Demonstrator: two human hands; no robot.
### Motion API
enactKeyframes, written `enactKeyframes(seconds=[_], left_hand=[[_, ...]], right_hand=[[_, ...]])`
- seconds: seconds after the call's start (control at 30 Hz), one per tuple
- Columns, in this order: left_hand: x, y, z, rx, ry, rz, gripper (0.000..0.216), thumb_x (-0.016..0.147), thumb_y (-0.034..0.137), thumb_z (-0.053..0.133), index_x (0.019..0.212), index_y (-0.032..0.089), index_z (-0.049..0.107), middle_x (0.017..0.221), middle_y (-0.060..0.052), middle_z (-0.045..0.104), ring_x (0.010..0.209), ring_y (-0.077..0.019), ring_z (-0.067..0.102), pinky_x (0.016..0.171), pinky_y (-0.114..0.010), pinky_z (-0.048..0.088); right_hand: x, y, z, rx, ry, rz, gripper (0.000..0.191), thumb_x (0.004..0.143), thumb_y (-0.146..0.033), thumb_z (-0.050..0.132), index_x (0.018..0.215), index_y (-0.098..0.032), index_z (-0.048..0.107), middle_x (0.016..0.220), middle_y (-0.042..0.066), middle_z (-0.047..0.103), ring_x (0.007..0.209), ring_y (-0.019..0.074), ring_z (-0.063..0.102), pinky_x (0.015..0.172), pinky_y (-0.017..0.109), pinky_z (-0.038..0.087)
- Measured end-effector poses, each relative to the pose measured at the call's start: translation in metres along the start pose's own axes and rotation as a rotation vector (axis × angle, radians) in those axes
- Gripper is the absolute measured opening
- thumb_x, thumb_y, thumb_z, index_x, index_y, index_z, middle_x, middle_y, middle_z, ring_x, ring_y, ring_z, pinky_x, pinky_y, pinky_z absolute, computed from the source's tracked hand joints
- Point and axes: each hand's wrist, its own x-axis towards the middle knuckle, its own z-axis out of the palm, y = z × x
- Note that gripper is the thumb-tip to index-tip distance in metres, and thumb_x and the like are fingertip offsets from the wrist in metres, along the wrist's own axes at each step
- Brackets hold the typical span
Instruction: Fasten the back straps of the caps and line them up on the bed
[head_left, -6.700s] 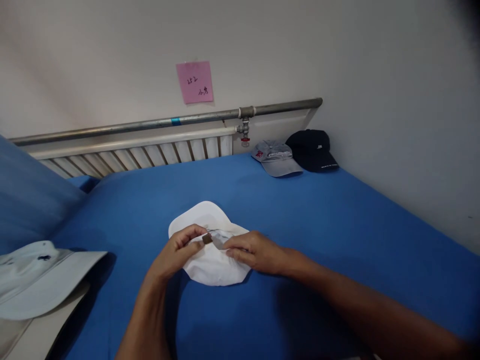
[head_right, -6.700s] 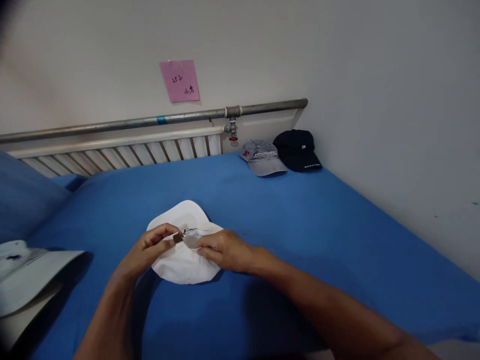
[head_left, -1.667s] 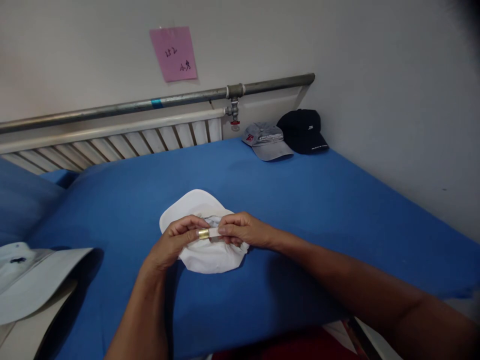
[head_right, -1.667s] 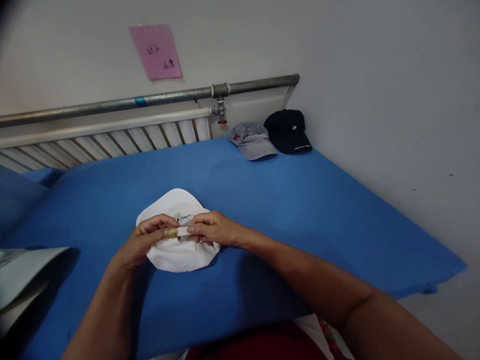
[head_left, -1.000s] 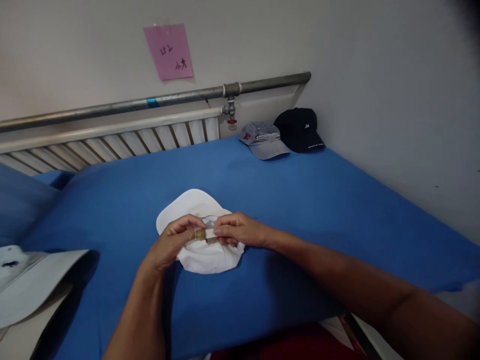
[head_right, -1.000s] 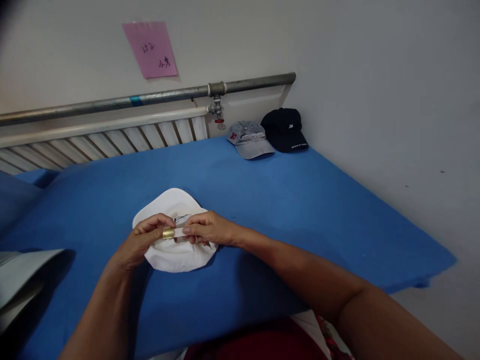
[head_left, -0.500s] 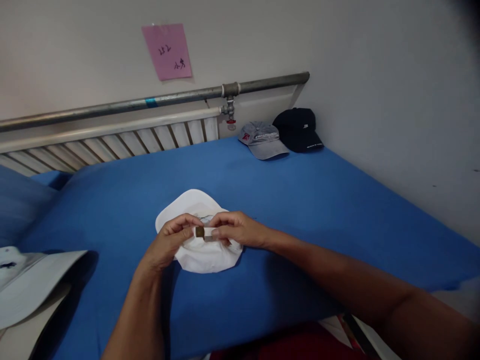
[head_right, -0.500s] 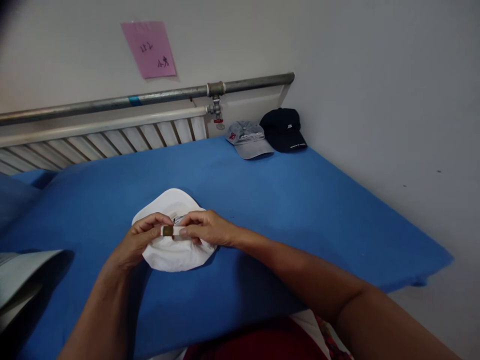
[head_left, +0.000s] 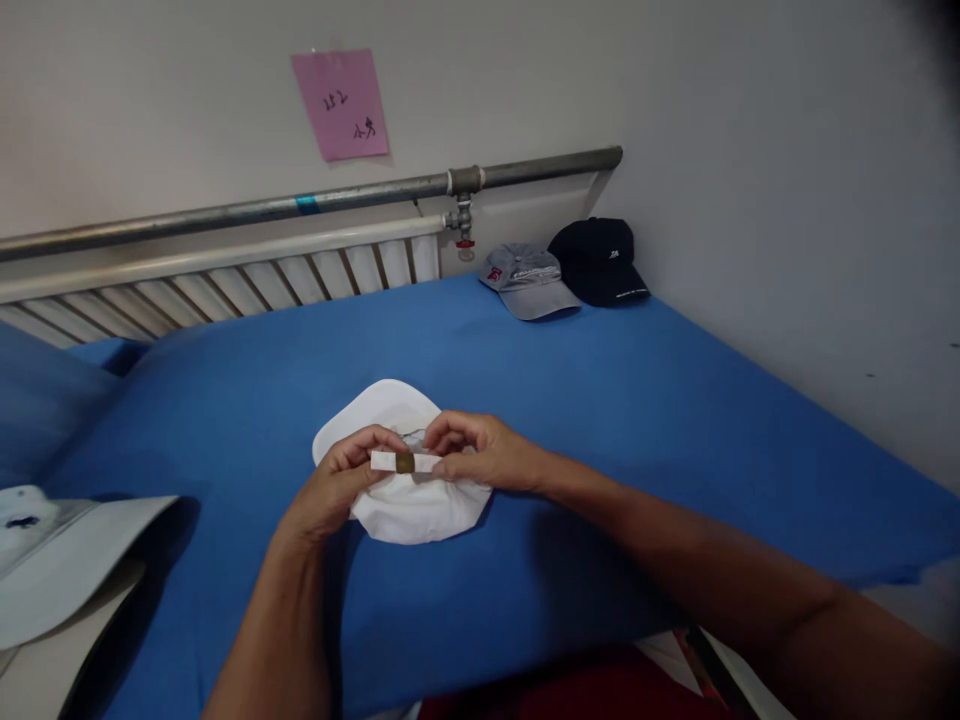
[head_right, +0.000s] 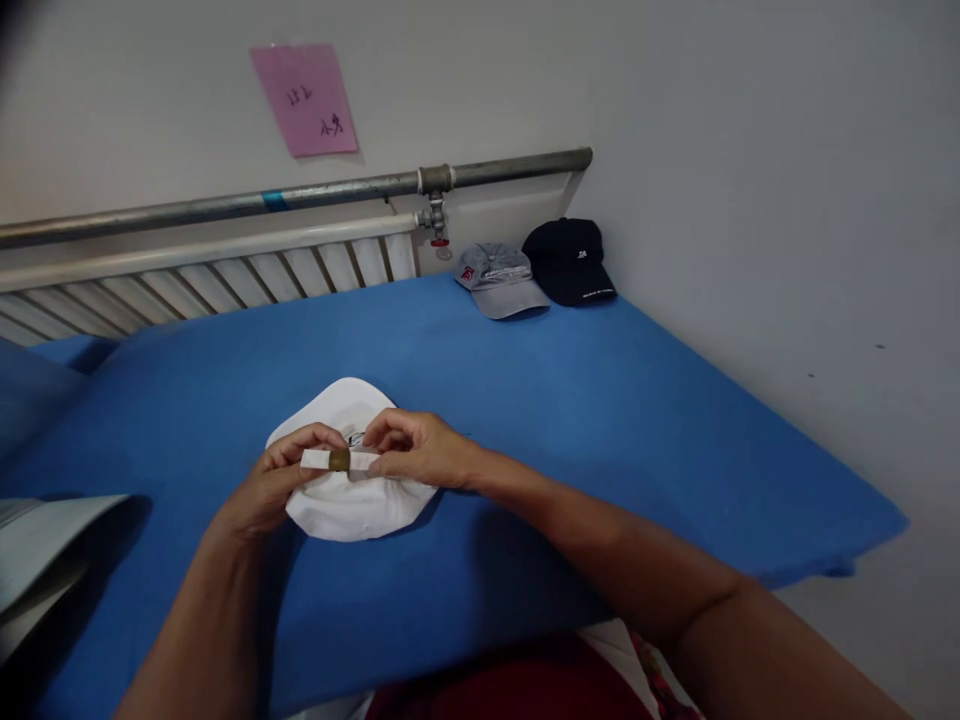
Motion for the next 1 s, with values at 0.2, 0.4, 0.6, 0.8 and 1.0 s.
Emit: enactKeyframes(seconds=[0.2,0.4,0.6,0.8,1.0], left_hand=[[-0.0005,0.0017,0.0024,0.04,-0.031,-0.009,0.022,0.064,0.018,0.078,0.084,0.019,0.068,0.074,0.001,0.065,0.059,-0.0068,0.056,0.054,-0.015,0.041],[0.0005,0.0003,0.0087,0.093,-0.108,-0.031,0.018,0.069,0.019,0.077,0.082,0.019,0.066,0.076,0.001,0.066,0.066,-0.0078,0.058,0.06,-0.016,0.042],[0.0018,0.0029,0.0079,0.196,-0.058,-0.012,0.02,0.066,0.021,0.078,0.081,0.017,0.065,0.076,0.001,0.064,0.068,-0.0095,0.055,0.061,-0.018,0.04],[0.0004,0.0025,0.0035,0.166,0.004,-0.022,0.027,0.064,0.027,0.078,0.087,0.018,0.067,0.077,0.0,0.061,0.062,-0.0098,0.052,0.055,-0.019,0.038],[-0.0006,0.004,0.0039,0.117,-0.017,-0.041,0.029,0.065,0.03,0.079,0.089,0.017,0.068,0.08,-0.001,0.064,0.064,-0.0095,0.054,0.057,-0.018,0.039]], right_hand=[[-0.0029,-0.004,-0.0049,-0.041,-0.033,-0.003,0.02,0.073,-0.021,0.066,0.091,-0.016,0.058,0.068,-0.005,0.056,0.06,0.0067,0.048,0.058,0.02,0.035],[-0.0013,0.001,0.0016,-0.01,-0.07,-0.039,0.02,0.072,-0.021,0.068,0.09,-0.016,0.058,0.068,-0.005,0.056,0.062,0.0071,0.051,0.059,0.021,0.037],[0.0004,0.0044,0.0023,0.077,-0.102,-0.045,0.019,0.074,-0.016,0.061,0.091,-0.017,0.054,0.071,-0.003,0.063,0.06,0.0079,0.055,0.059,0.022,0.043],[0.001,0.0041,-0.0032,-0.022,-0.056,-0.028,0.022,0.075,-0.013,0.056,0.097,-0.018,0.057,0.063,-0.006,0.058,0.052,0.0058,0.046,0.05,0.018,0.034],[0.0007,0.0006,-0.0043,-0.122,-0.04,0.035,0.013,0.078,-0.025,0.061,0.089,-0.017,0.06,0.066,-0.003,0.059,0.053,0.0061,0.042,0.05,0.019,0.031]])
